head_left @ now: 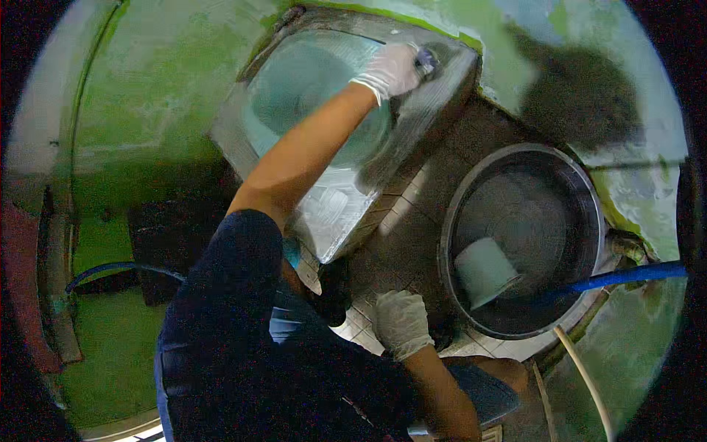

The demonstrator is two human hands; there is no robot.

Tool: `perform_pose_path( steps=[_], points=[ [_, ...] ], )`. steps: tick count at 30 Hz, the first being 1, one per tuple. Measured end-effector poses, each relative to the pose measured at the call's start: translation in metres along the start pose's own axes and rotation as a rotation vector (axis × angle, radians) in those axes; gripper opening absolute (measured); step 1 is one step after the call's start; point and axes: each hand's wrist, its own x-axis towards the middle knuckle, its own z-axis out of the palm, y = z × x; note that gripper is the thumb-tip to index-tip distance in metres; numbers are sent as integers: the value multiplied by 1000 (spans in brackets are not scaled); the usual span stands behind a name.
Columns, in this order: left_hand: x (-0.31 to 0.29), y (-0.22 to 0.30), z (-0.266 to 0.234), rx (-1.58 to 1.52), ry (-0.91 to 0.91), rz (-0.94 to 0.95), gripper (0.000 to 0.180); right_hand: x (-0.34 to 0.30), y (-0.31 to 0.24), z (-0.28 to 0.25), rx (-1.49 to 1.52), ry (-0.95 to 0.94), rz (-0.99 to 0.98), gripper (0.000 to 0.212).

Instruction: The person paints a bathroom wall and the base of a squat toilet using a paint brush and paint from a bucket.

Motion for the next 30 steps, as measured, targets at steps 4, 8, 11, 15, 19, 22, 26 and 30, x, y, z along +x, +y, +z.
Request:
perform_pose_path(
  steps=[4, 8, 11, 15, 19, 22, 26, 30],
  points=[
    [-28, 38, -26, -288, 14, 16, 26, 0, 1, -6, 1, 22, -18, 21],
    [45, -41, 4, -360, 218, -125, 36, 1, -2, 0, 17, 98, -80, 27],
    [68, -68, -3, -337, 314, -243, 34, -1, 0, 7, 6, 66, -55, 28],
    [63, -72, -13, -378, 445, -412, 32, -2, 1, 21, 1, 88, -67, 23],
    [21, -11, -8, -268, 243, -95, 25, 6, 11, 22, 47, -124, -65, 24],
    [-37, 64, -39, -478, 209, -7, 26, -7, 42, 32, 83, -402, -11, 25],
    [-120, 98, -72, -1086, 452, -85, 20, -47, 44, 16, 208, -372, -49, 29],
    [-222, 79, -125, -1878, 217, -770, 28, -103, -7, -75, 373, -33, -127, 29]
  ],
)
